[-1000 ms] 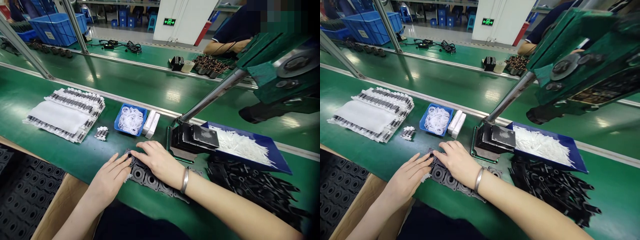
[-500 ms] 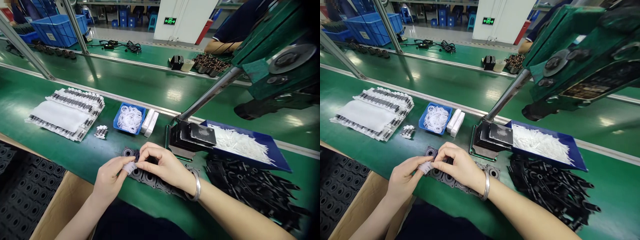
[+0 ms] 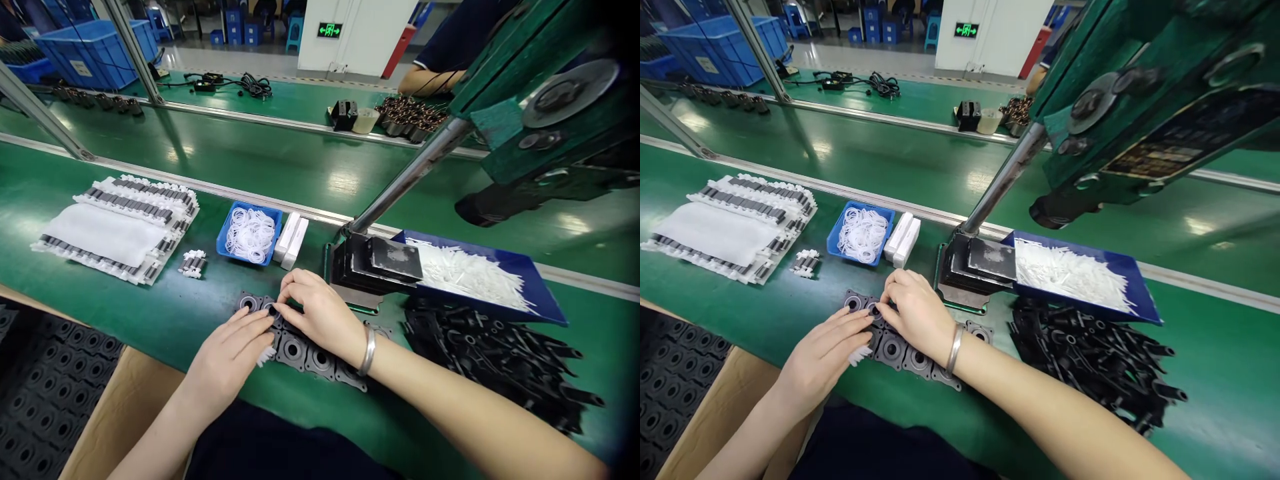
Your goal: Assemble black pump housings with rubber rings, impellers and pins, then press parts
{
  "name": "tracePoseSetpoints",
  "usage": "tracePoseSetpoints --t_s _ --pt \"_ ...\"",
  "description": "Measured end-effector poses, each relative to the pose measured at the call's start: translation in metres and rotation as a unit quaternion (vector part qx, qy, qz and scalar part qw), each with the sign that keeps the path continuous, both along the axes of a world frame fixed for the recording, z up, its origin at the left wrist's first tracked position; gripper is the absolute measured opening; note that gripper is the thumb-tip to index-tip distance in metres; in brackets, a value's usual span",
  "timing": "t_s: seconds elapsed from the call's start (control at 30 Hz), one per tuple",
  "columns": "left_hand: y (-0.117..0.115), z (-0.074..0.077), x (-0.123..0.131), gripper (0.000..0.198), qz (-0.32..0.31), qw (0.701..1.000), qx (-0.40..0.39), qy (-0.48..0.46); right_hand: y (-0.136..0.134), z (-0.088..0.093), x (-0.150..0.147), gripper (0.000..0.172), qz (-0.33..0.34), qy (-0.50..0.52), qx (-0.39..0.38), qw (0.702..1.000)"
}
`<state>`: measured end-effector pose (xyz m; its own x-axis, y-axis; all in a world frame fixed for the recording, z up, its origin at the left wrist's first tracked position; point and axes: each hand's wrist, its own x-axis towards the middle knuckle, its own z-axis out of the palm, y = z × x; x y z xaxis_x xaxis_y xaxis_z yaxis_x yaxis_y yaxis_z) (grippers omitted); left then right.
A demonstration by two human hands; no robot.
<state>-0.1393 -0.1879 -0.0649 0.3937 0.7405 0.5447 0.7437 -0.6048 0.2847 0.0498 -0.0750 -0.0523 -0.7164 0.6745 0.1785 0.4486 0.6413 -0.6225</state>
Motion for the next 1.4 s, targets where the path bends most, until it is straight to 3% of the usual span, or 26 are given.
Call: tracePoseSetpoints --t_s 0.2,0.33,0.5,0.63,0.7,0.8,0.93,1.1,1.23,1.4 --pt "0.004 0.0 0.005 0.023 -0.01 0.997 0.025 0.071 0.001 0.003 0.003 0.005 -0.004 -0.019 0.046 0.999" --pt "0.005 0.003 0.005 0.024 -0.026 0.994 0.026 0.105 -0.004 0.003 0.015 0.027 0.055 -0.039 0.123 0.99" --pt "0.005 0.003 0.006 0.026 -0.032 0.993 0.016 0.116 -0.015 -0.003 0.029 0.035 0.08 -0.091 0.187 0.975" --pt "0.003 0.009 0.006 0.026 -0.002 0.999 -0.021 0.034 -0.014 0.009 0.034 0.035 0.056 -0.047 0.144 0.987" --pt "0.003 0.016 0.007 0.025 0.042 0.997 -0.052 -0.039 -0.014 0.02 0.035 0.028 0.024 0.031 0.071 0.997" --pt "0.003 0.025 0.013 0.02 0.097 0.986 -0.078 -0.107 -0.018 0.032 0.032 0.015 0.047 0.121 -0.074 0.989" --pt "0.003 0.027 0.022 0.019 0.112 0.98 -0.092 -0.134 -0.026 0.03 0.025 0.004 0.035 0.156 -0.171 0.972" --pt "-0.001 0.022 0.02 0.025 0.108 0.978 -0.112 -0.137 -0.021 0.022 0.033 0.01 -0.013 0.177 -0.193 0.965" --pt "-0.001 0.017 0.016 0.024 0.118 0.981 -0.1 -0.117 -0.014 0.015 0.043 0.012 -0.073 0.115 -0.143 0.98" --pt "0.006 0.006 0.027 0.028 -0.012 1.0 -0.004 -0.006 -0.012 0.001 0.044 0.01 -0.058 0.03 -0.057 0.996"
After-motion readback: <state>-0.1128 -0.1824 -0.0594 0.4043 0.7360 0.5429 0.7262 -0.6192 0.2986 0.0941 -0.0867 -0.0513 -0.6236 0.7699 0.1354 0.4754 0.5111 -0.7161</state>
